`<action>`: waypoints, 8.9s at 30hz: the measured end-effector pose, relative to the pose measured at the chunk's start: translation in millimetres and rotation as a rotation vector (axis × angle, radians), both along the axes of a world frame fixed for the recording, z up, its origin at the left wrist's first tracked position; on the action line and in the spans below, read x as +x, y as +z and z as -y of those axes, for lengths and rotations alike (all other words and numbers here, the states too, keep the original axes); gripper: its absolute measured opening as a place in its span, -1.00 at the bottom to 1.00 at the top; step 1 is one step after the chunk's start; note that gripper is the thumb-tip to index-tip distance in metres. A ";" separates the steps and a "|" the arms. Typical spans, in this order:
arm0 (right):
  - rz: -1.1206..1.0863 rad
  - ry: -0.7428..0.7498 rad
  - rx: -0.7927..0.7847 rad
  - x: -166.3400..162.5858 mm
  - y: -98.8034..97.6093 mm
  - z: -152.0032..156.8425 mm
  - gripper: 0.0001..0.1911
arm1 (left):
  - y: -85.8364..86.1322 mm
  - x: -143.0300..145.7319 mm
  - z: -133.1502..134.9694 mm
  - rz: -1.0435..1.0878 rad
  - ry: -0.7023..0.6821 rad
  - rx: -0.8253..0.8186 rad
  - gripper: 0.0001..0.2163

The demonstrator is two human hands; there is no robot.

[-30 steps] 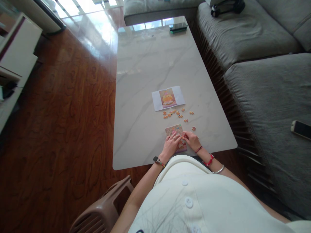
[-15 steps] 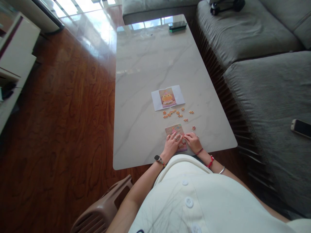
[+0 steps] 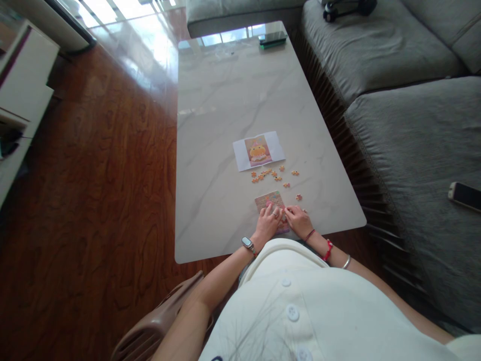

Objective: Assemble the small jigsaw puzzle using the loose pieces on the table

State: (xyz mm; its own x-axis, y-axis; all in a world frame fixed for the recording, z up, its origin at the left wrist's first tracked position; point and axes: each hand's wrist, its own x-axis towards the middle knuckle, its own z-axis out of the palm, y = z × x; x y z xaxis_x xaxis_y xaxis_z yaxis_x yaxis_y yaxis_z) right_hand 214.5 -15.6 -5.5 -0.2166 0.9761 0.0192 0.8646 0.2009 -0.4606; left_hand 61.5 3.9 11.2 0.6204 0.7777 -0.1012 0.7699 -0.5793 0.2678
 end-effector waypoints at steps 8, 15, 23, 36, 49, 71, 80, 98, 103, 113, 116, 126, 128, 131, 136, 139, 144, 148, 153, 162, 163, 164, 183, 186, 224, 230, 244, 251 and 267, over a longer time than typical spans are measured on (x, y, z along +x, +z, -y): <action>-0.110 -0.094 0.053 10.6 -3.4 -2.3 -0.66 | -3.8 -8.1 0.7 0.047 -0.007 -0.001 -0.64; -0.081 -0.037 -0.083 -2.3 -4.2 -10.1 -0.86 | -3.1 -16.3 2.3 0.067 -0.020 -0.013 -0.61; -0.177 -0.095 -0.062 14.3 0.1 -7.8 -0.88 | 4.2 -18.1 -4.8 0.044 -0.028 0.000 -0.62; -0.071 0.039 -0.108 1.8 4.1 4.4 -0.75 | 6.2 -24.9 -10.3 -0.074 -0.007 0.001 -0.53; -0.115 -0.307 0.038 60.9 -3.7 -3.2 -0.73 | 2.0 -23.6 -8.1 -0.018 0.018 -0.020 -0.50; -0.135 0.206 -0.139 21.8 20.0 -21.0 -0.92 | 5.2 -28.9 12.3 0.150 0.066 -0.002 -0.70; 0.063 0.218 -0.208 5.4 19.2 -19.7 -0.90 | -1.6 -27.4 13.4 0.051 -0.084 -0.014 -0.71; 0.000 0.127 -0.115 2.3 9.6 1.2 -0.78 | 2.6 -21.8 15.3 -0.068 -0.172 -0.016 -0.63; 0.069 0.156 -0.050 3.8 6.9 13.7 -0.72 | 8.0 -18.8 14.8 -0.083 -0.226 -0.030 -0.63; 0.313 0.308 -0.092 -8.7 8.5 20.0 -0.65 | -3.8 -3.6 18.9 -0.099 -0.251 0.006 -0.64; 0.258 0.305 -0.131 -4.9 8.2 16.7 -0.67 | -5.3 -3.3 20.3 -0.090 -0.227 0.008 -0.64; -0.027 0.127 -0.082 19.9 11.1 -0.2 -0.74 | -2.5 -12.4 23.4 -0.096 -0.219 0.043 -0.62; 0.052 0.245 -0.075 14.8 11.9 5.0 -0.74 | -1.1 -11.8 23.4 -0.095 -0.217 0.030 -0.63; 0.199 0.322 -0.064 6.3 14.9 14.1 -0.72 | 1.0 -11.8 22.0 -0.078 -0.216 -0.001 -0.64; 0.340 0.357 -0.056 0.9 20.4 15.5 -0.74 | 1.1 -16.0 19.1 -0.044 -0.211 -0.007 -0.65; 0.339 0.400 -0.007 6.7 18.4 13.5 -0.73 | 0.5 -17.9 19.2 -0.048 -0.223 0.009 -0.65; 0.399 0.449 0.046 15.3 11.0 19.6 -0.67 | 0.5 -18.6 21.0 -0.118 -0.270 0.055 -0.62; 0.444 0.463 0.037 11.7 10.9 23.8 -0.66 | -3.7 -19.6 20.7 -0.145 -0.282 0.082 -0.62; 0.474 0.495 -0.001 0.5 10.8 23.4 -0.66 | -15.3 -22.6 21.0 -0.100 -0.252 0.132 -0.63; 0.398 0.483 -0.135 -2.3 12.7 14.2 -0.68 | -14.8 -21.0 21.1 -0.091 -0.220 0.108 -0.66; 0.392 0.468 -0.147 -1.6 13.7 13.6 -0.68 | -13.2 -20.5 20.6 -0.094 -0.217 0.107 -0.65; 0.391 0.455 -0.154 -1.3 14.8 13.8 -0.68 | -11.8 -20.2 20.3 -0.096 -0.216 0.108 -0.65; -0.162 -0.322 -0.348 -2.6 9.0 -56.7 -0.64 | -31.4 -21.5 30.1 -0.115 -0.192 0.226 -0.64; -0.182 -0.392 -0.454 -21.2 6.9 -67.6 -0.58 | -32.1 -20.7 29.6 -0.124 -0.196 0.206 -0.64; -0.375 -0.286 -0.481 0.3 -9.5 -58.3 -0.83 | -32.1 -21.4 26.5 -0.105 -0.201 0.143 -0.63; -0.315 -0.219 -0.386 -2.7 -4.1 -59.5 -0.84 | -29.7 -20.3 26.2 -0.100 -0.196 0.139 -0.64; -0.055 -0.137 -0.307 -11.6 7.3 -57.0 -0.81 | -21.0 -18.2 24.2 -0.104 -0.190 0.095 -0.64; 0.082 0.061 -0.102 -8.6 12.7 -32.1 -0.67 | -17.6 -15.2 19.6 -0.070 -0.162 0.077 -0.69; 0.294 0.362 0.031 -1.0 11.9 -35.2 -0.58 | -14.7 -30.3 8.6 -0.086 0.090 0.090 -0.38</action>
